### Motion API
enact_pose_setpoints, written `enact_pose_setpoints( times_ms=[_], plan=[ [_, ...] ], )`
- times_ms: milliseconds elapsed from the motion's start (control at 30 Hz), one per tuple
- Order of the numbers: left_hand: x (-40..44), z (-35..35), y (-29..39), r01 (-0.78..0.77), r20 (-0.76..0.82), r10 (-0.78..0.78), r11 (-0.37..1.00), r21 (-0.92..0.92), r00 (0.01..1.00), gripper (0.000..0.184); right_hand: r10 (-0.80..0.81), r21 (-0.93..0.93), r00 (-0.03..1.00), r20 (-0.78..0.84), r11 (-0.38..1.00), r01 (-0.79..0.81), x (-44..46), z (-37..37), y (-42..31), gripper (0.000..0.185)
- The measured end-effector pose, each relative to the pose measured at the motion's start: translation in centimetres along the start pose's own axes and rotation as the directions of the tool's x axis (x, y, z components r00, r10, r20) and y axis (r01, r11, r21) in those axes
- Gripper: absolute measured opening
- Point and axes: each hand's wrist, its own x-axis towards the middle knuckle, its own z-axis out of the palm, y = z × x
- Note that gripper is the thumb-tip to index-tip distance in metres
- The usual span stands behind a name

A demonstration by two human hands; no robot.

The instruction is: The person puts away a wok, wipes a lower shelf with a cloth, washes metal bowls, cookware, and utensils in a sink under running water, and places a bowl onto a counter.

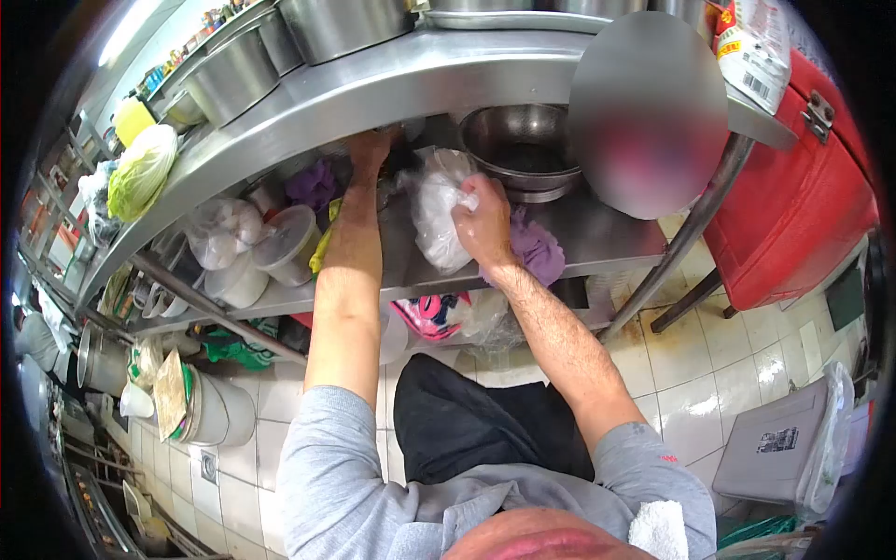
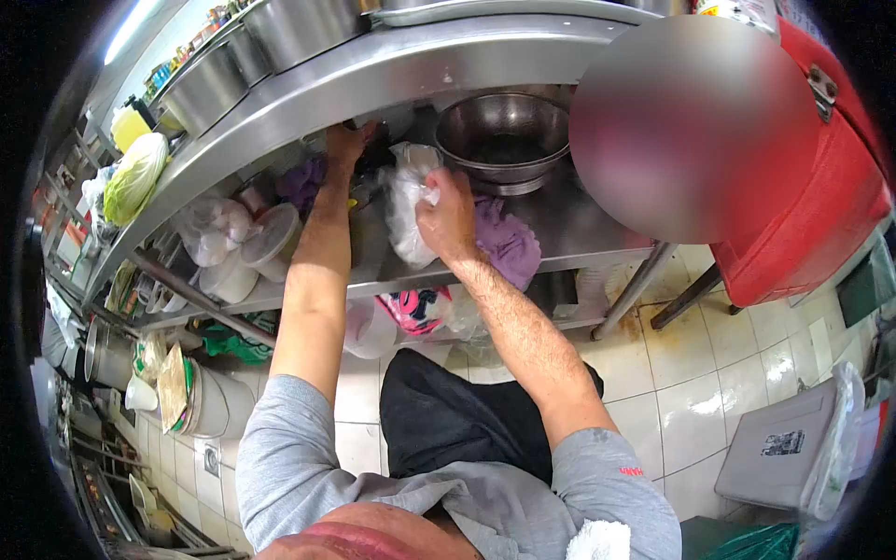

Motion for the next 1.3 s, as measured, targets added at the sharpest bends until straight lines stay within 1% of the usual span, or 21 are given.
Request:
enact_pose_setpoints(
  times_ms=[33, 100, 133, 200, 333, 367, 433, 500, 633, 700, 800, 867, 933, 967, 1000, 1067, 1100, 1167, 1233, 1267, 1300],
  plan=[
    [0.6, 1.3, -1.5, -0.169, -0.064, 0.187, 0.961, 0.217, 0.980, 0.046, -0.005, -0.011, 1.000, -0.009, 1.000, 0.005, 0.3, -0.4, -0.3, 0.025],
    [1.8, 4.0, -4.8, -0.307, -0.091, 0.377, 0.853, 0.422, 0.922, 0.047, -0.003, 0.028, 1.000, 0.008, 1.000, 0.003, 0.8, -1.5, -1.4, 0.023],
    [2.2, 5.2, -6.5, -0.252, -0.165, 0.295, 0.938, 0.240, 0.941, 0.045, 0.008, 0.001, 1.000, 0.018, 1.000, -0.008, 0.8, -2.4, -1.9, 0.023],
    [2.6, 5.8, -6.9, -0.192, -0.214, 0.197, 0.980, 0.041, 0.957, 0.044, 0.019, -0.009, 1.000, 0.020, 1.000, -0.018, 0.2, -4.5, -2.8, 0.022],
    [3.1, 4.1, -7.1, -0.100, -0.264, 0.085, 0.994, -0.044, 0.961, 0.043, 0.021, -0.041, 0.999, 0.027, 0.999, -0.020, -1.5, -9.0, -4.1, 0.022],
    [2.9, 4.0, -7.4, -0.075, -0.270, 0.059, 0.996, -0.050, 0.961, 0.043, -0.052, 0.014, 0.999, 0.008, 0.999, 0.052, -1.5, -10.0, -4.1, 0.021],
    [1.7, 3.1, -7.5, 0.000, -0.274, -0.013, 0.999, -0.048, 0.962, 0.043, -0.055, -0.059, 0.998, 0.012, 0.997, 0.056, -1.3, -13.3, -5.6, 0.020],
    [-1.6, 1.7, -8.0, 0.118, -0.282, -0.122, 0.992, -0.033, 0.952, 0.042, -0.054, 0.025, 0.995, 0.086, 0.998, 0.052, -0.8, -16.9, -6.6, 0.022],
    [-9.1, -2.4, -10.3, 0.416, -0.205, -0.410, 0.909, -0.011, 0.889, 0.042, 0.239, 0.070, 0.966, 0.095, 0.967, -0.246, -1.0, -23.8, -6.5, 0.024],
    [-11.4, -4.3, -9.9, 0.558, -0.129, -0.555, 0.830, -0.019, 0.821, 0.042, 0.456, 0.153, 0.886, 0.082, 0.873, -0.463, -1.4, -27.7, -7.8, 0.027],
    [-13.2, -5.6, -6.7, 0.748, 0.056, -0.750, 0.647, -0.144, 0.659, 0.041, 0.633, 0.247, 0.770, 0.083, 0.735, -0.631, -2.3, -33.8, -9.6, 0.031],
    [-15.7, -5.8, -0.5, 0.872, 0.374, -0.792, 0.397, -0.285, 0.483, 0.041, 0.730, 0.276, 0.684, 0.003, 0.657, -0.702, -3.1, -37.5, -11.2, 0.033],
    [-19.0, -8.0, 9.1, 0.978, 0.792, -0.575, 0.080, -0.194, 0.205, 0.041, 0.819, 0.317, 0.570, -0.068, 0.560, -0.766, -4.4, -40.5, -13.9, 0.036],
    [-18.4, -11.3, 17.0, 0.997, 0.929, -0.368, -0.046, -0.063, 0.041, 0.049, 0.850, 0.408, 0.522, -0.069, 0.502, -0.763, -4.5, -42.1, -14.9, 0.038],
    [-19.0, -13.4, 22.0, 0.992, 0.978, -0.180, -0.080, 0.092, -0.106, 0.068, 0.877, 0.496, 0.476, -0.067, 0.443, -0.747, -4.5, -43.5, -16.8, 0.040],
    [-19.2, -16.7, 29.6, 0.919, 0.907, -0.151, -0.093, 0.383, -0.393, 0.085, 0.882, 0.550, 0.460, -0.105, 0.437, -0.712, -3.8, -44.8, -20.8, 0.041],
    [-20.0, -17.2, 31.6, 0.913, 0.905, -0.124, -0.078, 0.401, -0.408, 0.085, 0.877, 0.605, 0.467, -0.109, 0.431, -0.669, -3.5, -45.7, -22.5, 0.042],
    [-23.1, -17.4, 33.1, 0.883, 0.884, -0.049, -0.095, 0.459, -0.464, 0.106, 0.863, 0.648, 0.487, -0.136, 0.449, -0.615, -3.7, -47.0, -26.2, 0.044],
    [-24.3, -17.7, 34.3, 0.813, 0.808, -0.098, -0.111, 0.571, -0.581, 0.101, 0.851, 0.615, 0.465, -0.244, 0.507, -0.604, -2.6, -47.4, -29.7, 0.045],
    [-25.1, -17.4, 33.5, 0.777, 0.782, 0.036, -0.097, 0.622, -0.622, 0.105, 0.826, 0.575, 0.494, -0.271, 0.550, -0.605, -2.6, -47.9, -31.3, 0.048],
    [-23.1, -19.1, 36.2, 0.736, 0.734, -0.092, -0.174, 0.654, -0.673, 0.102, 0.812, 0.525, 0.477, -0.335, 0.582, -0.621, -2.3, -47.7, -32.9, 0.049]
  ],
)
